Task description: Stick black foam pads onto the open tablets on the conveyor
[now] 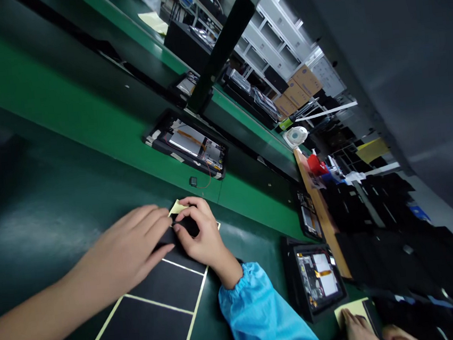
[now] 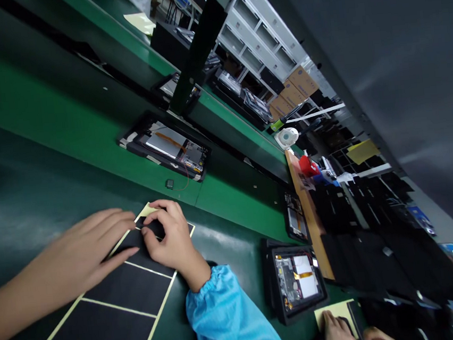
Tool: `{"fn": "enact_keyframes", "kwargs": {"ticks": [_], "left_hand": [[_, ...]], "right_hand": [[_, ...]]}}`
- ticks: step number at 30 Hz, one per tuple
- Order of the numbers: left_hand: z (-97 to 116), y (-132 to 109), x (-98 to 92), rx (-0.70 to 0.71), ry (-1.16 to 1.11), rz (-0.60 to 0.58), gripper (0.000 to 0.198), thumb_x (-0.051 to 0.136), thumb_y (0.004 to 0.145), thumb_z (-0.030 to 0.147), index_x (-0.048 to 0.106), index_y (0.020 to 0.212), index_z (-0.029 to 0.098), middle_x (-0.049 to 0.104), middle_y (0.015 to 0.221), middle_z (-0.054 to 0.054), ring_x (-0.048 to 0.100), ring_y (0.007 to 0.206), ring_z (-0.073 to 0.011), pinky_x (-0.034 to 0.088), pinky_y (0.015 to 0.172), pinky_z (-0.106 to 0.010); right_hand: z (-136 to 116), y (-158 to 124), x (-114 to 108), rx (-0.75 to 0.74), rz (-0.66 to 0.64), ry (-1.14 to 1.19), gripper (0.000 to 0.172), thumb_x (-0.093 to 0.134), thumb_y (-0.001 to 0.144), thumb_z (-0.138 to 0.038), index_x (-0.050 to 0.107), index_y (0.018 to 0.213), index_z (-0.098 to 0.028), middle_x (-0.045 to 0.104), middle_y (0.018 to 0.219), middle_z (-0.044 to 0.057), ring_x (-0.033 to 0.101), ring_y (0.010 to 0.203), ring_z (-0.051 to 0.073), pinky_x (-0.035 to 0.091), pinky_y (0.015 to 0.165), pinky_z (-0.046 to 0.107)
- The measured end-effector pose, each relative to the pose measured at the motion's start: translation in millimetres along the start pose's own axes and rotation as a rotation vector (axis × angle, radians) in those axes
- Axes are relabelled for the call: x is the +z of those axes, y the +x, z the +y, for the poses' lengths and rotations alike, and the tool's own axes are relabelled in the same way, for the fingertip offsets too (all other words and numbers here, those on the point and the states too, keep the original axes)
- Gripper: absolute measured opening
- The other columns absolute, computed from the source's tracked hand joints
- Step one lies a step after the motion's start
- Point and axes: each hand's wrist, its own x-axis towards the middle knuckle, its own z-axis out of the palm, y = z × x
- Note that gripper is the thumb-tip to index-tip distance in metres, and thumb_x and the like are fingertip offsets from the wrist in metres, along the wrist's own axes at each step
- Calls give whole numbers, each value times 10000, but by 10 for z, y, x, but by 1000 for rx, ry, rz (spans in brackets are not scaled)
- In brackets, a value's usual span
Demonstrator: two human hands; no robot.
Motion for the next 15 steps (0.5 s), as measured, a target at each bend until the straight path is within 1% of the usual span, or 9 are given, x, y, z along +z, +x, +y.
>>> {"fn": "enact_keyframes", "kwargs": {"ticks": [1,3,4,6,8,9,10,12,15], "left_hand": [[-106,51,5,24,-3,7,498,338,1185,461,692,1358,157,665,1357,-151,599,1307,-326,519,1134,-492],[-306,124,41,65,-5,-9,530,344,1183,517,592,1544,219,554,1562,-115,481,1475,-348,423,1238,-560],[-389,144,64,73,-10,-42,541,373,1172,550,550,1598,267,492,1632,-87,424,1531,-358,368,1276,-594],[-508,154,100,47,-24,-149,588,480,1124,626,517,1638,342,408,1700,-48,357,1581,-381,290,1314,-647],[-566,143,112,-3,-39,-246,665,594,1055,692,526,1635,374,374,1719,-43,335,1593,-405,258,1324,-673],[-576,135,110,-21,-41,-274,693,631,1028,717,540,1626,381,363,1725,-43,329,1596,-414,253,1324,-678],[-578,129,103,-29,-38,-281,703,646,1013,738,558,1613,384,353,1729,-43,321,1599,-422,249,1323,-685],[-567,129,80,-36,-15,-266,681,626,1027,751,567,1604,395,319,1744,-30,294,1614,-419,220,1330,-684],[-539,158,42,-2,27,-247,663,582,1054,755,563,1610,394,287,1755,-25,283,1623,-409,171,1348,-664]], "right_hand": [[0,-6,-6,-22,8,15,89,709,897,-189,667,958,-239,694,1328,123,658,1270,250,519,1125,420],[4,-12,-15,-65,28,47,66,709,902,-217,665,948,-236,689,1342,130,651,1284,255,509,1136,429],[8,-12,-17,-81,40,62,57,709,907,-233,667,945,-234,687,1346,136,648,1290,259,507,1136,434],[21,-12,-14,-101,59,76,57,714,911,-255,671,939,-231,684,1355,145,642,1303,269,504,1136,448],[37,-13,-8,-125,86,63,52,714,907,-257,672,923,-231,685,1361,147,629,1313,280,497,1141,467],[45,-15,-7,-143,101,48,46,710,904,-254,670,913,-233,687,1365,146,618,1322,286,491,1147,479],[51,-20,-8,-161,113,30,40,705,902,-251,668,905,-234,687,1370,144,605,1333,292,483,1155,490],[53,-33,-23,-193,134,-4,35,696,900,-249,664,908,-237,685,1385,143,582,1360,302,469,1173,510],[25,-69,-72,-208,155,-59,34,677,905,-247,657,932,-242,675,1412,142,549,1422,313,447,1208,534]]}}
